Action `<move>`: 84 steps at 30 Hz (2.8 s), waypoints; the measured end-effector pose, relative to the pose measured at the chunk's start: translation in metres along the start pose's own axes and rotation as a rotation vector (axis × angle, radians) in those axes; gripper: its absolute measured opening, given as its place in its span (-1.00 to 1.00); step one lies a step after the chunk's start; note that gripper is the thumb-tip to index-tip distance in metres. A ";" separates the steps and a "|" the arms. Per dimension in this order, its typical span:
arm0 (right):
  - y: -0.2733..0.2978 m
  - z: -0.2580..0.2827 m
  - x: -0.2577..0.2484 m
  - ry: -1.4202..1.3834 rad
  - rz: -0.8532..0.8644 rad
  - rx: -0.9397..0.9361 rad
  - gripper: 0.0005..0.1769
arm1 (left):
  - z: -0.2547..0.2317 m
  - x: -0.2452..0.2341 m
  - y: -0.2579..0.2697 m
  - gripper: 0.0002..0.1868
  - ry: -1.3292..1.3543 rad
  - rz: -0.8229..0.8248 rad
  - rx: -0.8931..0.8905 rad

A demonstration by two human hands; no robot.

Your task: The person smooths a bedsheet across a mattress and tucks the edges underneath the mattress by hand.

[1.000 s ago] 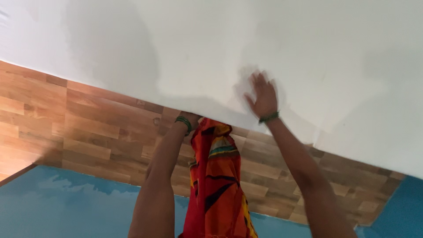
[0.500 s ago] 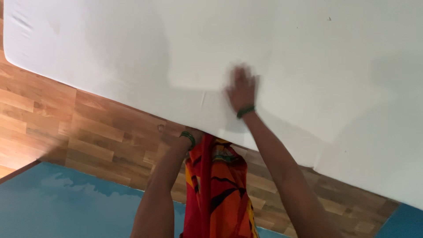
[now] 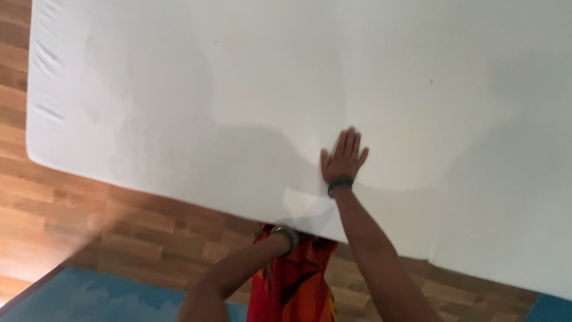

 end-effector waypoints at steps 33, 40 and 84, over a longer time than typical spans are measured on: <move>0.007 -0.011 0.025 -0.081 -0.105 -0.073 -0.11 | 0.179 -0.203 -0.032 -0.72 -0.307 -1.066 0.196; -0.053 -0.024 0.014 -0.106 0.011 -0.264 -0.02 | 0.182 -0.204 -0.037 -0.70 -0.215 -0.836 0.121; -0.121 -0.013 -0.026 -0.418 -0.141 -0.122 -0.93 | 0.201 -0.381 -0.031 -0.67 -0.524 -0.849 0.327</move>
Point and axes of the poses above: each hand's wrist, its own y-axis away from the middle knuckle, its own x-axis out of the palm, z = x × y, the point moved 2 cm from there along -y, towards the middle knuckle, and after that the axes turned 12 degrees about x, right-handed, at the moved point
